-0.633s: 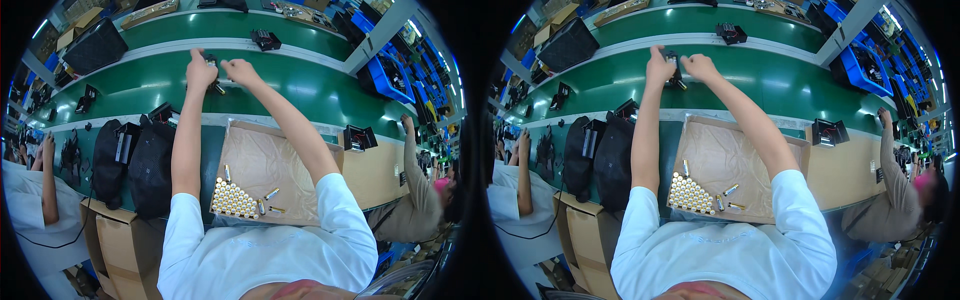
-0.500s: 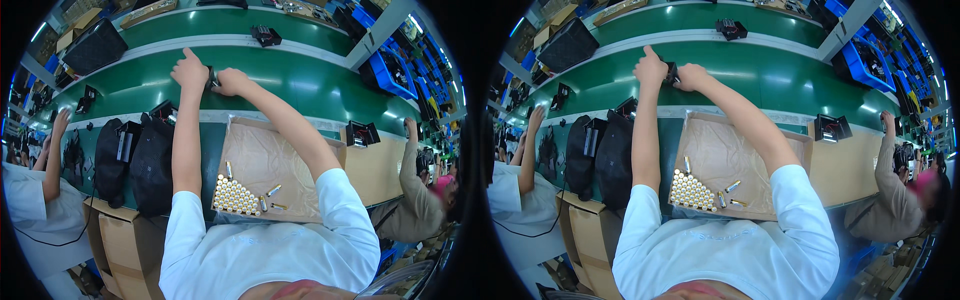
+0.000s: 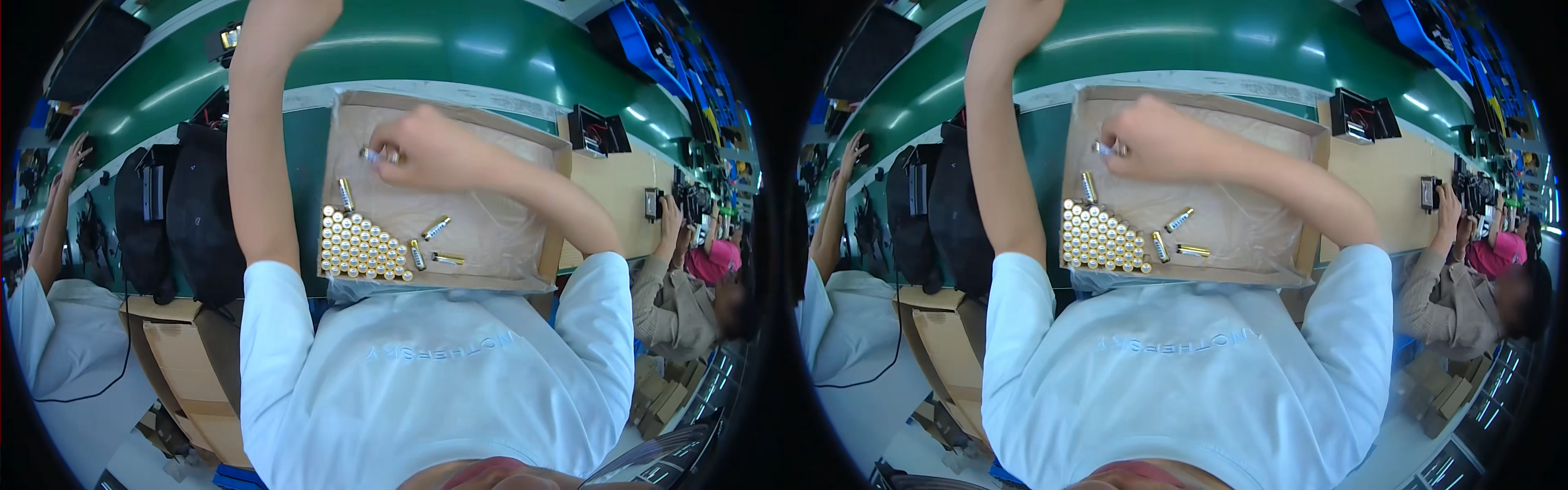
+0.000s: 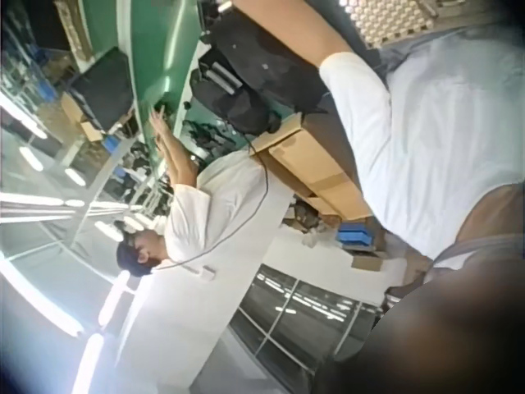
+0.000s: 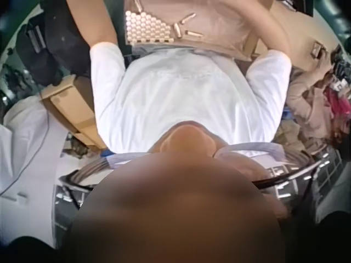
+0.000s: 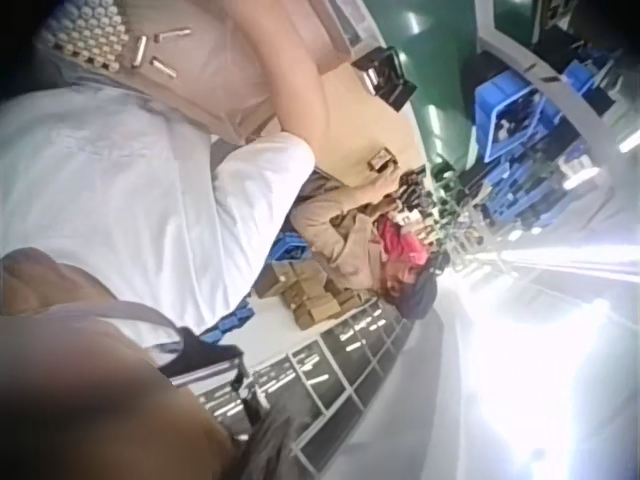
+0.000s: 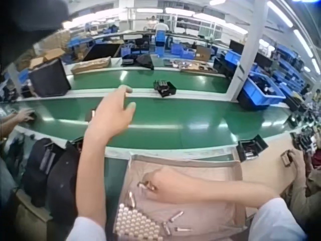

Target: Assembling electronic components by inserting small battery-like cylinders into plastic housings on an assembly line.

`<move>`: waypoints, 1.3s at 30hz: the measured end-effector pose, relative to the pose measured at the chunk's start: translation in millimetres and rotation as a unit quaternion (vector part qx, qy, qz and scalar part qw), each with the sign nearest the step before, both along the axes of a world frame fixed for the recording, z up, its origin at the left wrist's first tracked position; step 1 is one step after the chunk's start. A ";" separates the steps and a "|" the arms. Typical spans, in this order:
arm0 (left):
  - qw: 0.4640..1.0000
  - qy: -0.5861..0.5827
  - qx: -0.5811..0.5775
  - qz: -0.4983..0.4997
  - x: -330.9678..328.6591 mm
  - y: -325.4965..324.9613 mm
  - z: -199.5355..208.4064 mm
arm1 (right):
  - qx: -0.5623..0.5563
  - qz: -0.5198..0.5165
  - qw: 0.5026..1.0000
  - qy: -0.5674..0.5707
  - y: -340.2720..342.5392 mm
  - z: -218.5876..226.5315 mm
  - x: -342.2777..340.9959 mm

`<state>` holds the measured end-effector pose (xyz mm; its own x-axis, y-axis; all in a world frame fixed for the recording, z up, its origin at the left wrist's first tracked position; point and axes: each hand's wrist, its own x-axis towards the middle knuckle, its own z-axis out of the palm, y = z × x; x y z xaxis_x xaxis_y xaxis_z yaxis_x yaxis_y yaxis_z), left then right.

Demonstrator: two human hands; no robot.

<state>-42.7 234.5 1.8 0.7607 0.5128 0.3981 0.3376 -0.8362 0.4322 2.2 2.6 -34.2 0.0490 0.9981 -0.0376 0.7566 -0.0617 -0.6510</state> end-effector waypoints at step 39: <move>0.976 0.170 0.096 -0.096 -111.7 -157.5 -46.8 | 0.018 0.026 0.986 -0.161 -169.1 -26.1 -11.0</move>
<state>-154.4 77.0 -44.9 0.9401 0.2890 0.1807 0.2635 -0.9525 0.1524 -8.8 -166.5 -60.2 0.0016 1.0000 0.0068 0.9263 0.0011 -0.3767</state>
